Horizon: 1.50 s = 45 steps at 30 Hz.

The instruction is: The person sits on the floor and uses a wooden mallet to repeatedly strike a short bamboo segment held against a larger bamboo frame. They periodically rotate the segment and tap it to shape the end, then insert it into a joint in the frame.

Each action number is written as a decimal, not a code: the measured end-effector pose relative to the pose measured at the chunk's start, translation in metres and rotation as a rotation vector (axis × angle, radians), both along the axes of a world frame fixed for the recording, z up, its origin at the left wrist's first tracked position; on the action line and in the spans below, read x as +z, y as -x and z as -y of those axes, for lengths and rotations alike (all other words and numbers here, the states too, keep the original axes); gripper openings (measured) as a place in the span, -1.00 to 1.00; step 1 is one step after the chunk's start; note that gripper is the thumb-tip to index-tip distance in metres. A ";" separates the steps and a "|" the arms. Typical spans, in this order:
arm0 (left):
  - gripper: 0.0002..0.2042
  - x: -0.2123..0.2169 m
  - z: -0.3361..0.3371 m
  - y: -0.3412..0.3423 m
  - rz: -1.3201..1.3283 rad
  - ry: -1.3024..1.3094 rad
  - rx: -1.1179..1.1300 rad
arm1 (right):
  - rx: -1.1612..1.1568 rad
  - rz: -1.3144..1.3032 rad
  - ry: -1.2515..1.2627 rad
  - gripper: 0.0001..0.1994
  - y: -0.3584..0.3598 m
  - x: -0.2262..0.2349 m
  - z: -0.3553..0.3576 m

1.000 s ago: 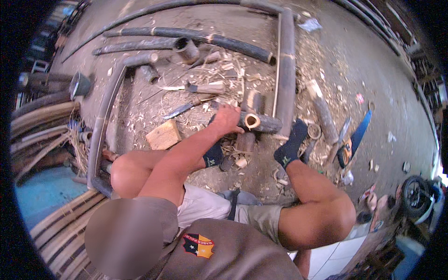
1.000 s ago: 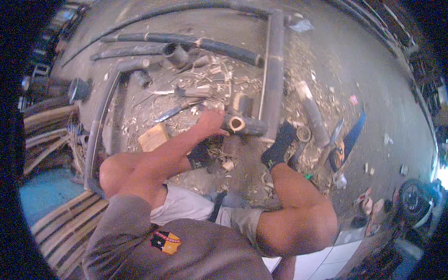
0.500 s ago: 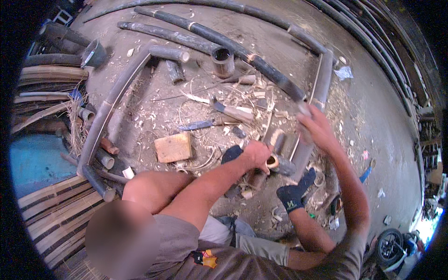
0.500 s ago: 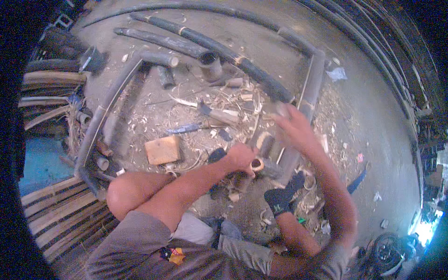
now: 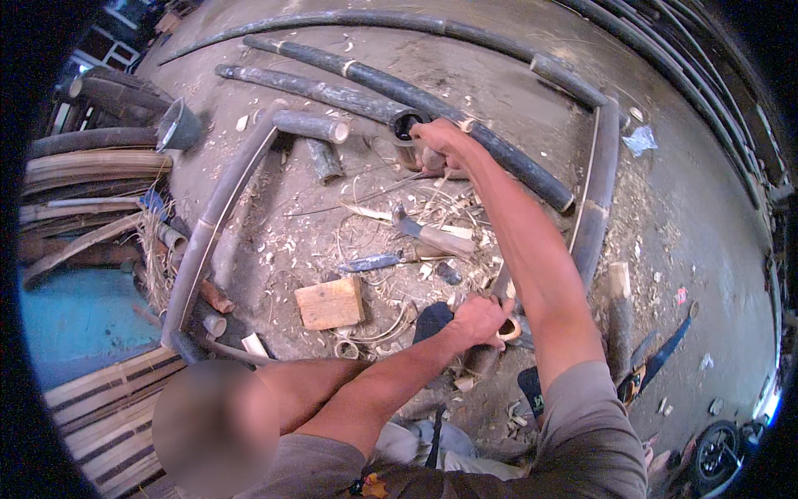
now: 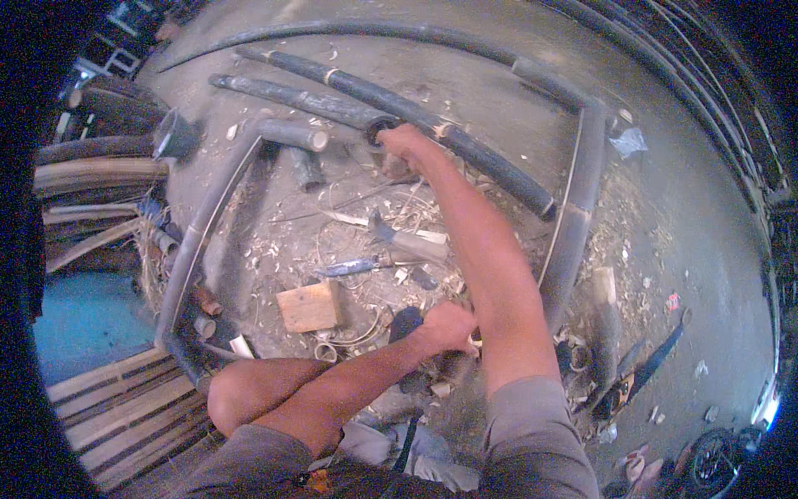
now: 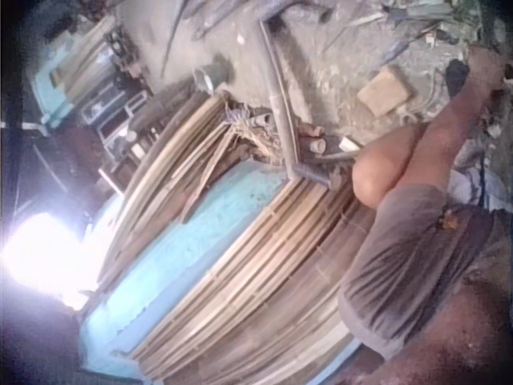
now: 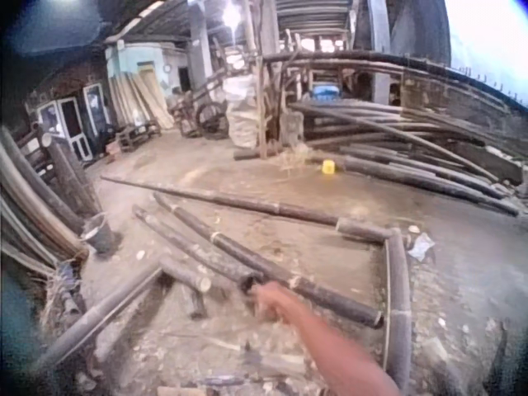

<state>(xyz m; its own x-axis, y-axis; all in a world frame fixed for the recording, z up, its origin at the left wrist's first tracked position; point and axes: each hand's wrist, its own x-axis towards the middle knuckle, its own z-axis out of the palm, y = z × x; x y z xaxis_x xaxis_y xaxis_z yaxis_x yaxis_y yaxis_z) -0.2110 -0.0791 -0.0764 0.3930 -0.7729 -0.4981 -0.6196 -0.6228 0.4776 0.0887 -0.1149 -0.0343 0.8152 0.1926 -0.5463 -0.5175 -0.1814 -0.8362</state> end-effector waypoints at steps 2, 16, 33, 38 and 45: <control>-0.11 0.001 -0.006 -0.001 -0.036 -0.012 0.045 | -0.109 0.018 -0.261 -0.60 0.038 0.006 0.004; -0.08 -0.017 -0.011 -0.002 0.188 0.192 -0.088 | -1.128 -0.025 -0.405 -0.61 0.487 0.042 0.079; -0.19 0.008 0.004 0.014 0.267 0.015 0.070 | -1.362 -0.216 -0.559 -0.80 0.462 -0.025 -0.015; -0.25 -0.010 0.007 0.032 0.437 0.141 0.226 | -1.043 -0.272 -0.338 -0.82 0.481 -0.030 0.023; -0.26 -0.017 0.029 0.039 0.533 0.157 0.413 | -0.320 -0.154 0.074 -0.77 0.480 -0.036 0.132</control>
<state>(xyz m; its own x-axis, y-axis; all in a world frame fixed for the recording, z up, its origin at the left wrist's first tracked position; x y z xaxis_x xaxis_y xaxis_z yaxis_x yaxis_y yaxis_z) -0.2502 -0.1078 -0.0931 0.8305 -0.5548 -0.0500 -0.5220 -0.8064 0.2778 -0.3913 -0.2468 -0.0707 0.7350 -0.1038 -0.6700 -0.6765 -0.0469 -0.7349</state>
